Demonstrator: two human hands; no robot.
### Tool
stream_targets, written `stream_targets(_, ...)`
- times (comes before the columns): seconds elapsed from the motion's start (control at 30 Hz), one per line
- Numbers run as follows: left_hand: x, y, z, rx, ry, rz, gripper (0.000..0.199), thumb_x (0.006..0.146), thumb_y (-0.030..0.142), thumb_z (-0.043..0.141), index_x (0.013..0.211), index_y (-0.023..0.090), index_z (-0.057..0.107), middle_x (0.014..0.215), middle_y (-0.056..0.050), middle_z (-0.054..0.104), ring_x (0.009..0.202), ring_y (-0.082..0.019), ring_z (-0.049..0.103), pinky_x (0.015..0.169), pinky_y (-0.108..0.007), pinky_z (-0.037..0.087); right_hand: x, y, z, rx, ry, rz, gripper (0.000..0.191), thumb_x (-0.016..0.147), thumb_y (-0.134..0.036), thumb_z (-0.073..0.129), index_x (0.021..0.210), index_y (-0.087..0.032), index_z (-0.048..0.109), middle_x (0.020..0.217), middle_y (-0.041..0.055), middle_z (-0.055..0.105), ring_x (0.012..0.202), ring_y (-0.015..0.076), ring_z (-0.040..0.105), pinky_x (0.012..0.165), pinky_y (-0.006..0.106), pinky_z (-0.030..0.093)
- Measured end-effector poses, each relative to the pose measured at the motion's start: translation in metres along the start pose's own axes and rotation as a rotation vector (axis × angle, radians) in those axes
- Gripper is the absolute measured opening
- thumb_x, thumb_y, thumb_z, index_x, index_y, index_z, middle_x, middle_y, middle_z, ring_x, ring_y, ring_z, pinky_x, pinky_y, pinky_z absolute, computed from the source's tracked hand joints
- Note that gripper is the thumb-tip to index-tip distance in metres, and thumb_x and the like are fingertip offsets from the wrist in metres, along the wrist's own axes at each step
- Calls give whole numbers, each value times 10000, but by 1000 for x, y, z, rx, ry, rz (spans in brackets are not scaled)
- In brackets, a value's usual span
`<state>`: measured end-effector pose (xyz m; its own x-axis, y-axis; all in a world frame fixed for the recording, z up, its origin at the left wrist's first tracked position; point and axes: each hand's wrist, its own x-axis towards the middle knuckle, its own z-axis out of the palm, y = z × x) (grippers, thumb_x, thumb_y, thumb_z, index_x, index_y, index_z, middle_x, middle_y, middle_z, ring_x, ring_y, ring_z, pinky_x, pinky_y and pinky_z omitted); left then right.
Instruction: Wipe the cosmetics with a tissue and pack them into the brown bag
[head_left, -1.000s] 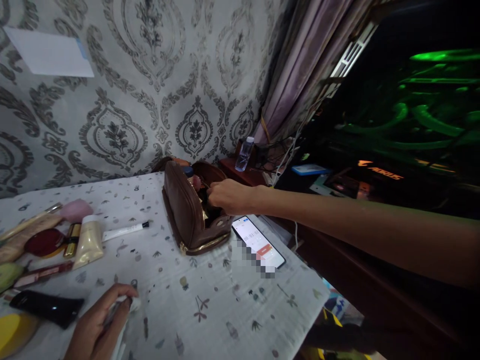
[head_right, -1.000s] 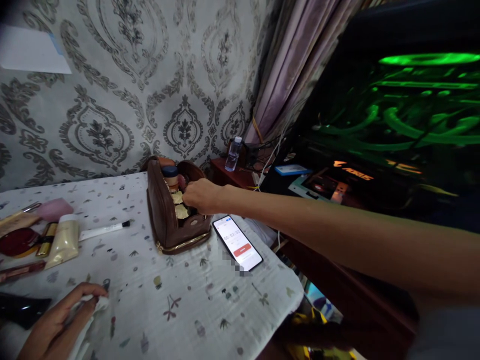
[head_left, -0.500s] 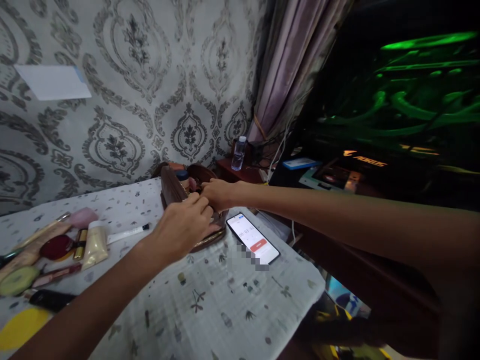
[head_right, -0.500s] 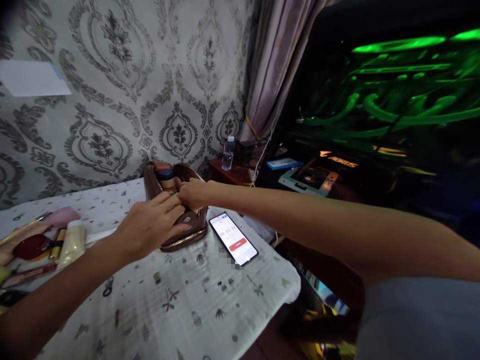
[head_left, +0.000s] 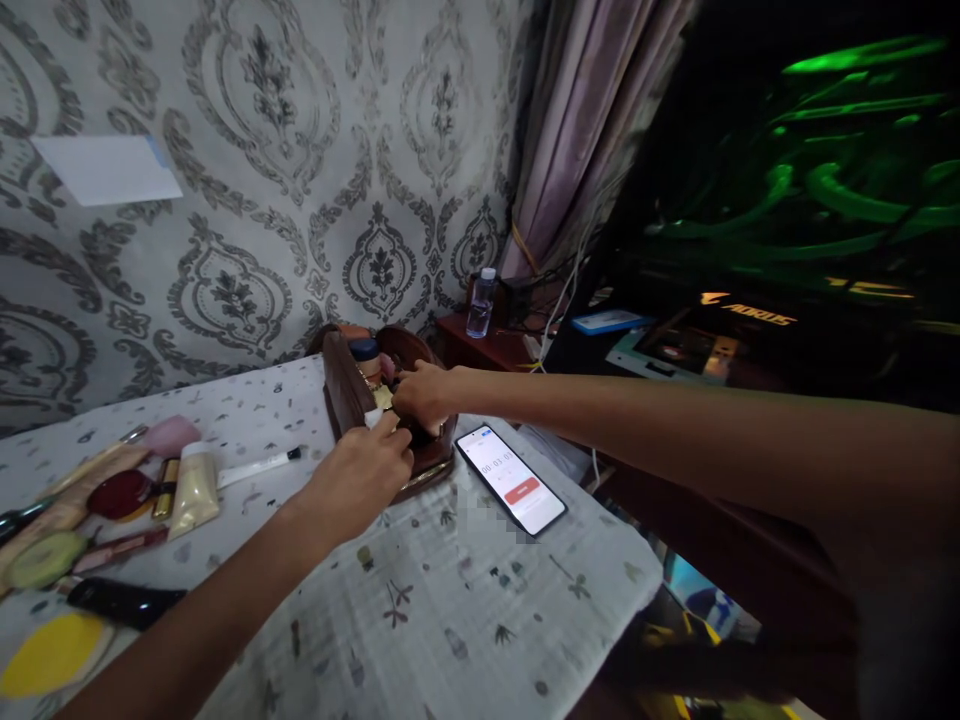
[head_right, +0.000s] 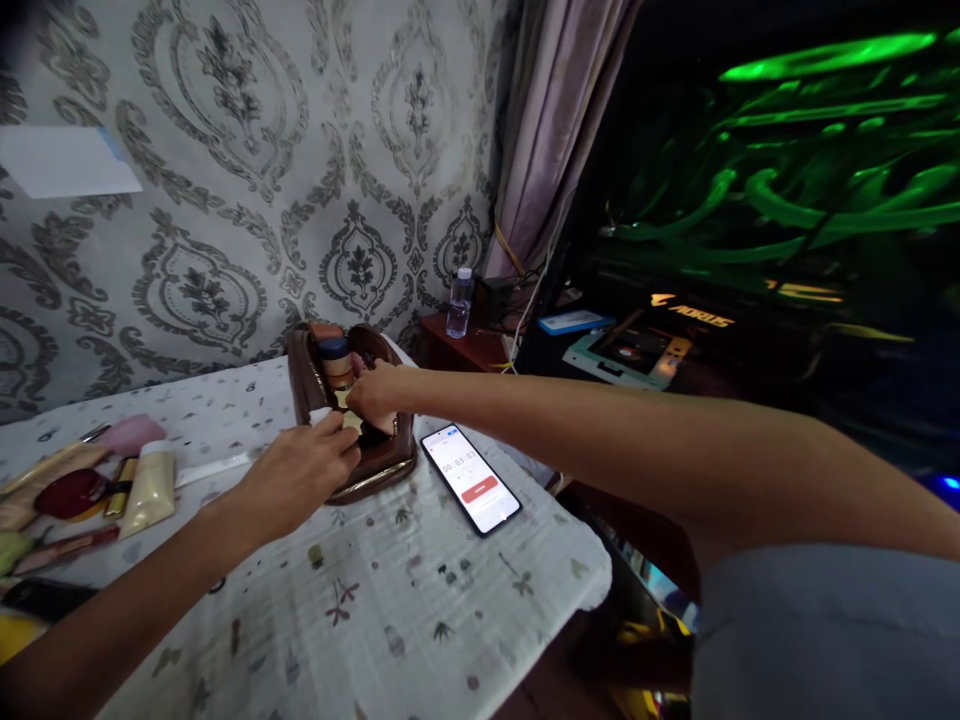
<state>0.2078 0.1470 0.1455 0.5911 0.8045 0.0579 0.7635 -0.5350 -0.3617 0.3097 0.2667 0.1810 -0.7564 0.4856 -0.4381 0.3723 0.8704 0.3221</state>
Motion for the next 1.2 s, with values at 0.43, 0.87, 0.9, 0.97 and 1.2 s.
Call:
stream_targets(0.43,-3,-2,7,5,56,17,124,833,55,587,890,135,663,961,-113,644,999,-261,555,634,-348,496,-2,-7,9,-33,45,21,344,738,-92,695,1077,-148,684,1173,123,685,1201,308,552,945,414,423)
stream_targets(0.87,-69,9,29,-391,729,-227,226,969,94,420,1123,162,570,1068,-79,644,1003,-181,593,846,-301,522,-62,-3,20,264,730,-22,193,941,-167,522,873,-132,700,871,85,691,841,175,605,786,289,410)
stream_targets(0.9,-83,13,36,-432,719,-264,229,972,95,411,1113,173,573,1035,-68,647,975,-170,605,839,-290,521,-69,-15,29,315,846,-1,226,962,-187,501,833,-135,679,825,79,672,805,171,586,763,289,408)
stream_targets(0.97,-112,21,54,-477,644,-320,227,978,116,406,1109,187,577,1034,-62,649,968,-163,620,822,-272,524,-78,-45,49,411,998,-83,271,989,-227,471,788,-147,634,750,57,634,732,156,547,704,273,399)
stream_targets(1.2,-180,37,105,-532,501,-466,204,988,279,426,1076,237,606,1029,-44,675,935,-179,659,814,-285,552,-56,-109,82,362,995,-284,308,998,-231,437,737,-169,588,697,37,595,676,153,502,640,283,357)
